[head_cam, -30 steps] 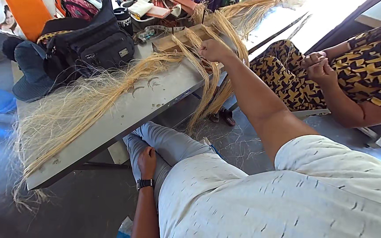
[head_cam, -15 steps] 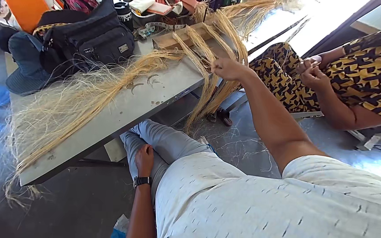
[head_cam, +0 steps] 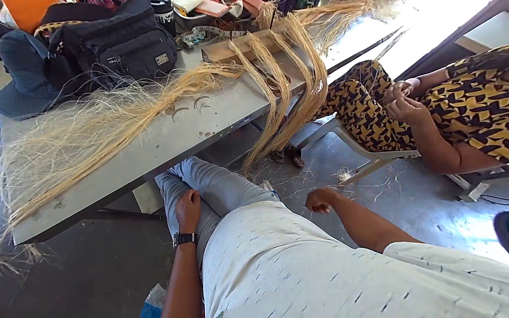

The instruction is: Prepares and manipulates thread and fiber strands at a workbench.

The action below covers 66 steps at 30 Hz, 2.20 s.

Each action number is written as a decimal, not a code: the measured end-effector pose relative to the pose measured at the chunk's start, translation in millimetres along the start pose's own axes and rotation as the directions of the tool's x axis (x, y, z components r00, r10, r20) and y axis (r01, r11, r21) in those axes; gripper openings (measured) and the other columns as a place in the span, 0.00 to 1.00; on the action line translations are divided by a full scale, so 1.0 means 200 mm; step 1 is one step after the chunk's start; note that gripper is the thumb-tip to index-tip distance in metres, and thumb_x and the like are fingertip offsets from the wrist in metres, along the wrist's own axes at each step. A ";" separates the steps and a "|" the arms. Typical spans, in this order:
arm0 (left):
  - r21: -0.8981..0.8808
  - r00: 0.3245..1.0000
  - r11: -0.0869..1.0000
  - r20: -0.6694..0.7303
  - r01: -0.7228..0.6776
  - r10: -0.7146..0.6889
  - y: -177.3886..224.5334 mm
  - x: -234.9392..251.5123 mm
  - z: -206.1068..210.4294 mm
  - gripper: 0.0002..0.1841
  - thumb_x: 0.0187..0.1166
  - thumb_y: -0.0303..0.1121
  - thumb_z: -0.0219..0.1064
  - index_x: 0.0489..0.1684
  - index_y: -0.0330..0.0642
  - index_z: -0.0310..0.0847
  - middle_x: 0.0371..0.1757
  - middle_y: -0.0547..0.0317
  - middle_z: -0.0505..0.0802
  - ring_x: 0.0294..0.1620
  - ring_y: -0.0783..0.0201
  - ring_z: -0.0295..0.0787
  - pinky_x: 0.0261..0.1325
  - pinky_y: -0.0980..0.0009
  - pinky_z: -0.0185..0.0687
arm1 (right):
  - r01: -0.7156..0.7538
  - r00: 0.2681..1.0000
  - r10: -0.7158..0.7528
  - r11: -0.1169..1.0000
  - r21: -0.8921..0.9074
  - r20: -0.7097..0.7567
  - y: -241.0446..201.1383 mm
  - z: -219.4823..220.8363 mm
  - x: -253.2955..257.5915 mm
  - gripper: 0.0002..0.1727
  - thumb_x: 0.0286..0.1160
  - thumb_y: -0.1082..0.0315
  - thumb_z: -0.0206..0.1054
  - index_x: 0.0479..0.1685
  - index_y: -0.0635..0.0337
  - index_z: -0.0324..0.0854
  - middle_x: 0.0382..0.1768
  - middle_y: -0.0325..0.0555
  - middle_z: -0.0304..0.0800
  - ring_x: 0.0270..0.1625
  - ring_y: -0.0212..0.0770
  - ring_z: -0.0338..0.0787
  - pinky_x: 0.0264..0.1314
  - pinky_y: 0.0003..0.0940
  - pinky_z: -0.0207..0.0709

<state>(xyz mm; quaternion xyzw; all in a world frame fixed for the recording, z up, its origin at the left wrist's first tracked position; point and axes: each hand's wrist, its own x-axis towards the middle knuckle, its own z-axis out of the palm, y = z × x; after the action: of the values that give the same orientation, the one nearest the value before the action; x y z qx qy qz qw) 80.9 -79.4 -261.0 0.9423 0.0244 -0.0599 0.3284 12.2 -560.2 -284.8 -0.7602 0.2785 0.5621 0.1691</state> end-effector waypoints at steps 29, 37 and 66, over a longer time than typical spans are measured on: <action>0.021 0.996 0.998 0.064 0.054 -0.056 -0.06 0.02 0.01 0.20 0.89 0.43 0.53 0.55 0.43 0.90 0.53 0.50 0.95 0.63 0.54 0.90 0.73 0.52 0.79 | 0.996 0.057 -0.983 0.067 -0.057 -0.175 -1.14 -0.61 -1.09 0.17 0.88 0.66 0.54 0.61 0.65 0.84 0.42 0.47 0.93 0.41 0.41 0.93 0.50 0.41 0.91; -0.014 0.998 0.999 0.054 0.028 -0.027 -0.05 0.00 -0.01 0.18 0.85 0.34 0.52 0.58 0.45 0.90 0.56 0.53 0.95 0.65 0.53 0.88 0.74 0.52 0.77 | 0.842 -0.222 -0.797 0.133 -0.522 -0.561 -1.67 -0.66 -1.12 0.23 0.85 0.61 0.63 0.75 0.60 0.80 0.77 0.59 0.77 0.80 0.52 0.77 0.79 0.51 0.74; 0.065 0.993 0.994 -0.089 0.083 -0.077 -0.04 -0.08 -0.01 0.19 0.88 0.40 0.54 0.51 0.41 0.91 0.47 0.51 0.96 0.57 0.53 0.92 0.67 0.51 0.82 | 0.778 -0.199 -0.808 0.214 -0.590 -0.555 -1.96 -0.88 -1.18 0.19 0.83 0.65 0.64 0.67 0.65 0.83 0.49 0.59 0.91 0.49 0.56 0.91 0.59 0.58 0.82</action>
<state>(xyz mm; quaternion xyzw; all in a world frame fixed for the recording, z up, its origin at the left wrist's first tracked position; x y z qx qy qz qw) 64.3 -71.9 -262.6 0.9529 0.0745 -0.0331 0.2920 336.7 -296.8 -28.0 -0.9138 -0.2324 -0.0914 0.3202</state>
